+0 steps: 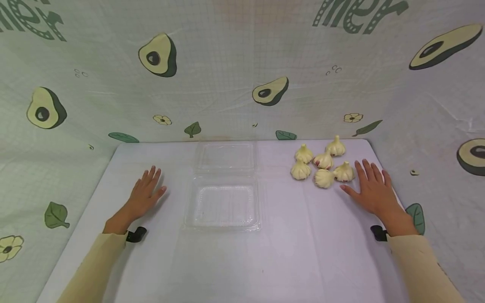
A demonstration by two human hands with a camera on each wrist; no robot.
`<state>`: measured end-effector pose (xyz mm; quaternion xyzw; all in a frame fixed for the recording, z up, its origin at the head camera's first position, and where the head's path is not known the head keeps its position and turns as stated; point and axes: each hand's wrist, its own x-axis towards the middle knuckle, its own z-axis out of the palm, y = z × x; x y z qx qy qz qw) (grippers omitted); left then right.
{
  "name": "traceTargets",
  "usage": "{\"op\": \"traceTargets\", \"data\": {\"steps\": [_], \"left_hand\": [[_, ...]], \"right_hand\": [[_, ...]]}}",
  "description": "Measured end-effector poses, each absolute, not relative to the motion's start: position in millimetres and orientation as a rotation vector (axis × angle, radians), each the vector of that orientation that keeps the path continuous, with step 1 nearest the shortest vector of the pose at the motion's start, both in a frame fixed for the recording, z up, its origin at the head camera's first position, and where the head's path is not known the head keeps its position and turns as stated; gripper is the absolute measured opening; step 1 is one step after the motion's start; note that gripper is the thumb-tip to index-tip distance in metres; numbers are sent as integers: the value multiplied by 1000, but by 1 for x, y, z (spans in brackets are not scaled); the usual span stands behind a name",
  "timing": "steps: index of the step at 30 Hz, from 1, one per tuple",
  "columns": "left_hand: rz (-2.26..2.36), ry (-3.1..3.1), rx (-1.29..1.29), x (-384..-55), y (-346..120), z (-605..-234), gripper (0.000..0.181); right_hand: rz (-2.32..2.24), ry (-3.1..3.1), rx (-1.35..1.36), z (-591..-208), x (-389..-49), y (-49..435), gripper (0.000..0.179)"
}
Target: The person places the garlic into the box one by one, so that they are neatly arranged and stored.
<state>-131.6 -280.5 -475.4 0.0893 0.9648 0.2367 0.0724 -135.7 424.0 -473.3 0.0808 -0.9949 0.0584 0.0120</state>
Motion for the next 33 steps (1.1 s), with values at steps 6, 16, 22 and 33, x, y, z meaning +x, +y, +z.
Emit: {"op": "traceTargets", "data": {"steps": [6,16,22,33], "left_hand": [[718,2926,328,-128,-264,-471,77],[777,2904,399,-124,-241,-463,79],[895,2846,398,-120,-230,-461,81],[1252,2669,256,-109,-210,-456,82]], "right_hand": [[169,-3085,245,-475,-137,423,98],[160,-3067,252,-475,-142,421,96],[166,-3042,265,-477,-144,418,92],[182,-3035,269,-479,-148,414,85]]}}
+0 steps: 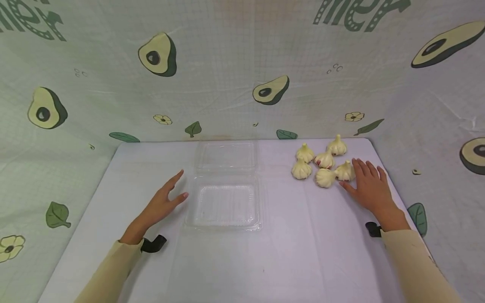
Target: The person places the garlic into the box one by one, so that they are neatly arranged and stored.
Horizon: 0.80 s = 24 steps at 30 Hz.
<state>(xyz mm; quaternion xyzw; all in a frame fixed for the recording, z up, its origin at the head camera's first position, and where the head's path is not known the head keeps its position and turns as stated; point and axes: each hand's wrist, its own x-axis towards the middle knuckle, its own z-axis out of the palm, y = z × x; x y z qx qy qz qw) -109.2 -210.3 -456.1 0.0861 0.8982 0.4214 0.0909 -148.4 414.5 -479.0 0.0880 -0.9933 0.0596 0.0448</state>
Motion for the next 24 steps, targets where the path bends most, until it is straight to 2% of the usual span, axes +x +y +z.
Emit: {"op": "traceTargets", "data": {"steps": [12,24], "left_hand": [[1494,2611,198,-106,-196,-461,79],[1627,2547,-2,-104,-188,-459,72]], "right_hand": [[188,-3026,234,-479,-150,412,80],[217,-3012,170,-483,-154,411,76]]}}
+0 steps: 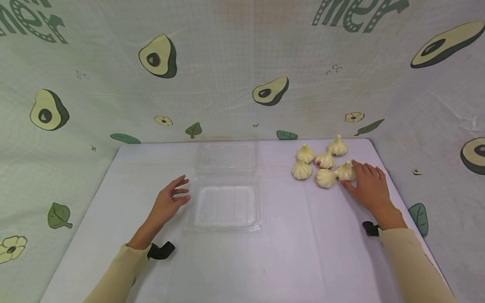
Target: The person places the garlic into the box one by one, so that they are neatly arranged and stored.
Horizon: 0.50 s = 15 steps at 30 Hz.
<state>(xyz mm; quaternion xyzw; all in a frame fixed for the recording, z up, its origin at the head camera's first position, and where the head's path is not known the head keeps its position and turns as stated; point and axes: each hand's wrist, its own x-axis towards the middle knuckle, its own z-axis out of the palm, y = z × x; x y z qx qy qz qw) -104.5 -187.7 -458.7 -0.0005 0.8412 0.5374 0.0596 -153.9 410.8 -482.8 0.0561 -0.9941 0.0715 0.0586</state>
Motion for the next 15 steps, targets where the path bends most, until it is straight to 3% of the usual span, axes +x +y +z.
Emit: {"op": "traceTargets", "data": {"steps": [15], "left_hand": [[1632,2480,-211,-105,-185,-458,67]], "right_hand": [[233,-2959,176,-484,-154,408,71]]}}
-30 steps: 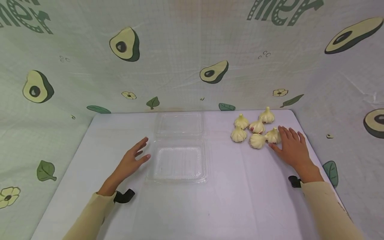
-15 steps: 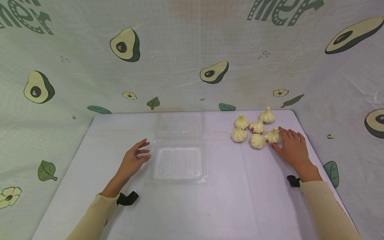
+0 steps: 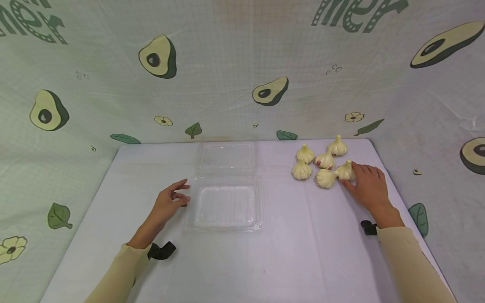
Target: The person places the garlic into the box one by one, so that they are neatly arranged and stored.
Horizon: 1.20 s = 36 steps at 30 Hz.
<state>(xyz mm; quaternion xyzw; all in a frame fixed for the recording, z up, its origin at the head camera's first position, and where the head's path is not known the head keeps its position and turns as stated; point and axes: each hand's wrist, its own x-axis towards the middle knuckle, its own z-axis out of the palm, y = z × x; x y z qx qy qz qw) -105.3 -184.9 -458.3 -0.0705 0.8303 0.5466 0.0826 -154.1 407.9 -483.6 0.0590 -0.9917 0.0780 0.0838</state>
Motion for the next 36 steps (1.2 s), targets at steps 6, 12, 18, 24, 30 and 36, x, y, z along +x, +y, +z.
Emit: {"op": "traceTargets", "data": {"steps": [6,12,18,24,30,36], "left_hand": [[1680,2430,-230,-106,-185,-459,63],[1700,2397,-255,-107,-185,-458,61],[1723,2364,-275,-106,-185,-457,61],[1751,2330,-287,-107,-186,-458,60],[1771,2306,-297,-106,-187,-459,59],[1784,2288,-310,-106,-187,-459,58]], "right_hand": [[247,-2969,162,-482,-155,406,70],[254,-2991,149,-481,-158,406,71],[250,-2994,137,-479,-158,406,69],[252,-2978,88,-468,-152,405,66],[241,-2901,98,-449,-147,404,67],[237,-2787,149,-432,-140,394,69]]}}
